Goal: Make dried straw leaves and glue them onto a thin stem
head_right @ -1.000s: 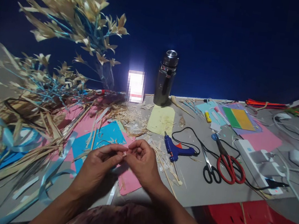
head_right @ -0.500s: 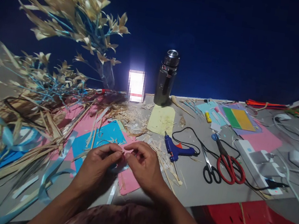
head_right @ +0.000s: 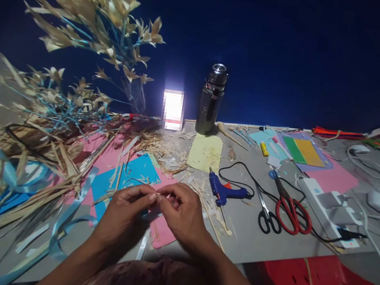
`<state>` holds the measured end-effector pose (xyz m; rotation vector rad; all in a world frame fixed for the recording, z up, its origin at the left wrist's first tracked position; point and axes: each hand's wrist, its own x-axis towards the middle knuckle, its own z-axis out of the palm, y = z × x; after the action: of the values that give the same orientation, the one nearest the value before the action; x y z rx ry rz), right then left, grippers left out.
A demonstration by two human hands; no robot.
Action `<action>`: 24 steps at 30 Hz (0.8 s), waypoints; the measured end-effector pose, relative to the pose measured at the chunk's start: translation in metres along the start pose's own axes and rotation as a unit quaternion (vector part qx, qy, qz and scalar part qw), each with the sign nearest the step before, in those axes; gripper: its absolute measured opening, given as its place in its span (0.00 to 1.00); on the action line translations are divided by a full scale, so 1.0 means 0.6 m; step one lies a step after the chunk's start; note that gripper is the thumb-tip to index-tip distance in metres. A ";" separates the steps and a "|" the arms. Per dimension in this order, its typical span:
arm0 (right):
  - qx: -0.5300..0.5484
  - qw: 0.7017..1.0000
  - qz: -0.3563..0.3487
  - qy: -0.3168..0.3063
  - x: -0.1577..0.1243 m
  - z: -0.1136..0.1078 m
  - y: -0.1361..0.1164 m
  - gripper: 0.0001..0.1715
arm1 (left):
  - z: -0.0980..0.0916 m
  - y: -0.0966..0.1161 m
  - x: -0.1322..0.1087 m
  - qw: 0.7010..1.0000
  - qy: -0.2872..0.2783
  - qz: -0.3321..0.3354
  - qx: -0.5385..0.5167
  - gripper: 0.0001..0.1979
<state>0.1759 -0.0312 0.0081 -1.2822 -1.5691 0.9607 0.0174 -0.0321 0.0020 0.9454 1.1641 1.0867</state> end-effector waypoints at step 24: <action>-0.152 0.961 -0.223 0.057 -0.004 0.007 0.010 0.09 | -0.009 0.007 -0.004 0.960 -0.011 0.195 0.203 0.08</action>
<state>0.1740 -0.0326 0.0007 -1.0882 -1.8551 0.3655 0.0114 -0.0335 0.0055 1.5530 1.2385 1.1613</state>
